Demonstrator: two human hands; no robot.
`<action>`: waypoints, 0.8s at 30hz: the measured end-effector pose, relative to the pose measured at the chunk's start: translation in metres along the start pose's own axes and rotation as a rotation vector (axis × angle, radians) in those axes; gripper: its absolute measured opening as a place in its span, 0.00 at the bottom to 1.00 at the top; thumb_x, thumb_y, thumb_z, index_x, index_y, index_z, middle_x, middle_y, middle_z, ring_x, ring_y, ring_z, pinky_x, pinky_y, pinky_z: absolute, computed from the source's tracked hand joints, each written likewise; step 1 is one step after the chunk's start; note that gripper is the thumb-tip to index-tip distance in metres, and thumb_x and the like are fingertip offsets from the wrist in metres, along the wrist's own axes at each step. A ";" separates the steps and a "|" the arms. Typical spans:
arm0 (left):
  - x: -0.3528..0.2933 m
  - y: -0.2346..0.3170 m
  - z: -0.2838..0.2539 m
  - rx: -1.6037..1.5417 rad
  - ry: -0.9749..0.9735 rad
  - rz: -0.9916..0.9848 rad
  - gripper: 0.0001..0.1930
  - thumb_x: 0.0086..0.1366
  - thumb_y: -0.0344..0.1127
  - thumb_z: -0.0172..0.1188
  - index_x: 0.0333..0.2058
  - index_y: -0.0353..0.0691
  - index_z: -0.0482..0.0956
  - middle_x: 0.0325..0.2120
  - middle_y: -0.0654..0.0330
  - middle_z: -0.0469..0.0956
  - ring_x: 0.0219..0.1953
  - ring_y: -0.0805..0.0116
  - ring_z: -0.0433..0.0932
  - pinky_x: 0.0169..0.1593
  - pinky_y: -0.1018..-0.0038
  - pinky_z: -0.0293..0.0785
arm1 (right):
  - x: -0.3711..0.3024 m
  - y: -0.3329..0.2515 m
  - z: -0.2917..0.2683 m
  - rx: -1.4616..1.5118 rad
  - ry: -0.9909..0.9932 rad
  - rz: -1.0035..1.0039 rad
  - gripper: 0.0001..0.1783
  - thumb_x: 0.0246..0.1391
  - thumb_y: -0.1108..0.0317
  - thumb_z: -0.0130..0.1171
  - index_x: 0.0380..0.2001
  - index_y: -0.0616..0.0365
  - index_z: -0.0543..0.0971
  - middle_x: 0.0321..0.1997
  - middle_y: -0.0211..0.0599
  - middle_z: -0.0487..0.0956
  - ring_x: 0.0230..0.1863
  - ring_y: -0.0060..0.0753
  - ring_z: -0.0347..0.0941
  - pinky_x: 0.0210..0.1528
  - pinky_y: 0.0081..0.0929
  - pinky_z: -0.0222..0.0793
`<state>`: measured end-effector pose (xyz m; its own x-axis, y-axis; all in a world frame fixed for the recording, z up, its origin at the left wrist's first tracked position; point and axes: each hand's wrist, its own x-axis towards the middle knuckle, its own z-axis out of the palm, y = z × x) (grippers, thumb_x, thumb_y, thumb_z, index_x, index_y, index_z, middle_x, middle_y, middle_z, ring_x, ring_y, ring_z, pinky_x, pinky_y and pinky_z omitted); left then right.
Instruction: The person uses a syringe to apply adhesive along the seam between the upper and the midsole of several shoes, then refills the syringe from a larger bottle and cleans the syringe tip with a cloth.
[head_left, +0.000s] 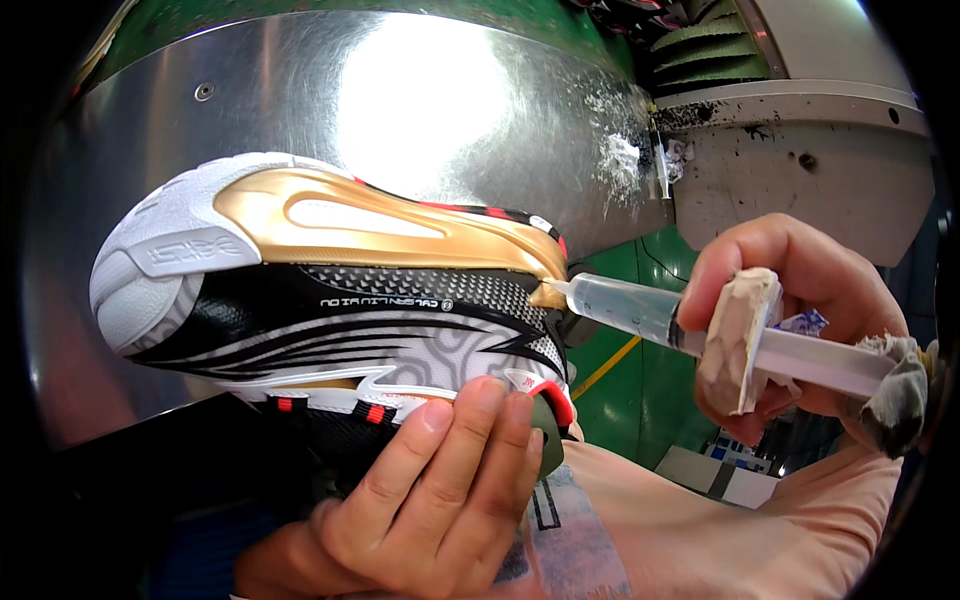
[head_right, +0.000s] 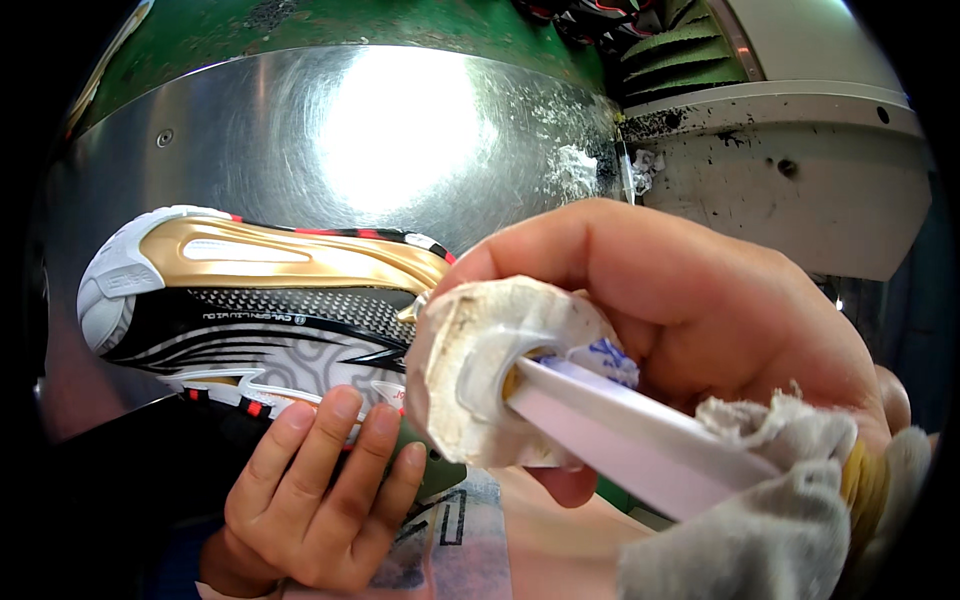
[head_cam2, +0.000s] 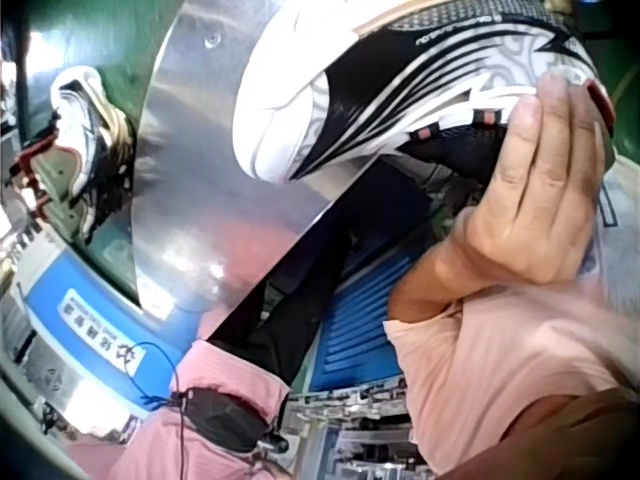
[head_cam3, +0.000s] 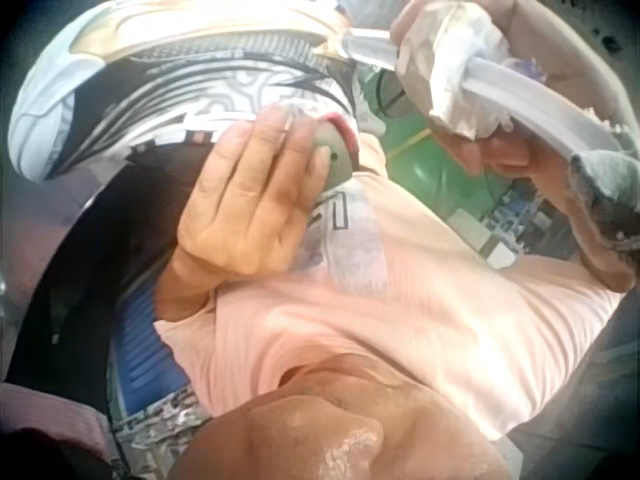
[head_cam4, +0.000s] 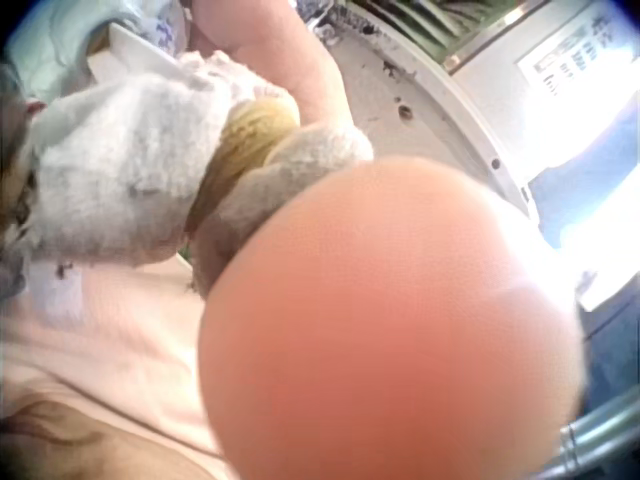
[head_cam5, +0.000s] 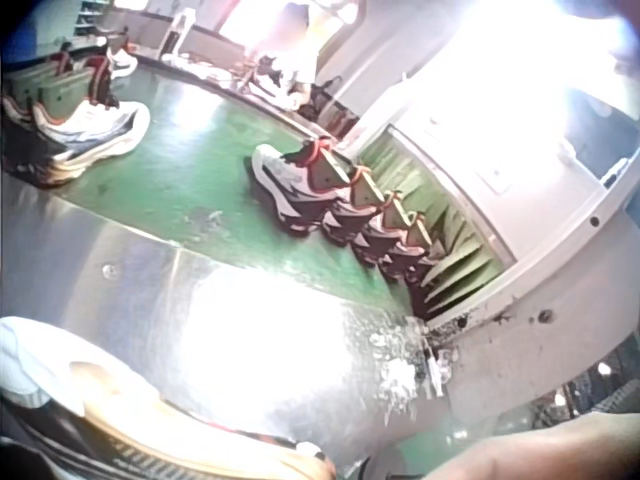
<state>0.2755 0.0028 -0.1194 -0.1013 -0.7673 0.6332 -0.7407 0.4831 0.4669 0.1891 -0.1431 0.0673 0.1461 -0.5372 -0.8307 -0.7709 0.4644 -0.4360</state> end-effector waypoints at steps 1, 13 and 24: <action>0.000 -0.001 0.000 0.006 0.010 0.003 0.11 0.58 0.32 0.49 0.33 0.36 0.80 0.36 0.59 0.80 0.43 0.64 0.79 0.51 0.68 0.70 | 0.000 -0.001 0.001 0.002 0.004 0.004 0.27 0.47 0.60 0.63 0.43 0.66 0.64 0.24 0.37 0.72 0.22 0.28 0.73 0.21 0.17 0.65; 0.012 0.001 -0.021 0.046 -0.199 0.034 0.11 0.60 0.34 0.51 0.38 0.40 0.79 0.38 0.54 0.79 0.45 0.55 0.77 0.51 0.62 0.70 | 0.000 -0.008 0.012 0.022 0.098 0.037 0.29 0.43 0.59 0.66 0.41 0.67 0.66 0.24 0.38 0.72 0.21 0.30 0.74 0.20 0.17 0.67; 0.024 0.007 -0.016 -0.030 -0.037 -0.035 0.08 0.55 0.30 0.54 0.32 0.35 0.79 0.36 0.51 0.78 0.42 0.55 0.78 0.48 0.64 0.72 | -0.009 -0.002 0.013 -0.270 0.285 -0.071 0.22 0.44 0.61 0.66 0.35 0.65 0.68 0.23 0.37 0.72 0.21 0.28 0.74 0.21 0.18 0.69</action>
<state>0.2787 -0.0054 -0.0910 -0.1004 -0.7988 0.5932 -0.7243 0.4674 0.5068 0.1970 -0.1302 0.0712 0.0567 -0.7528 -0.6558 -0.9059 0.2373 -0.3507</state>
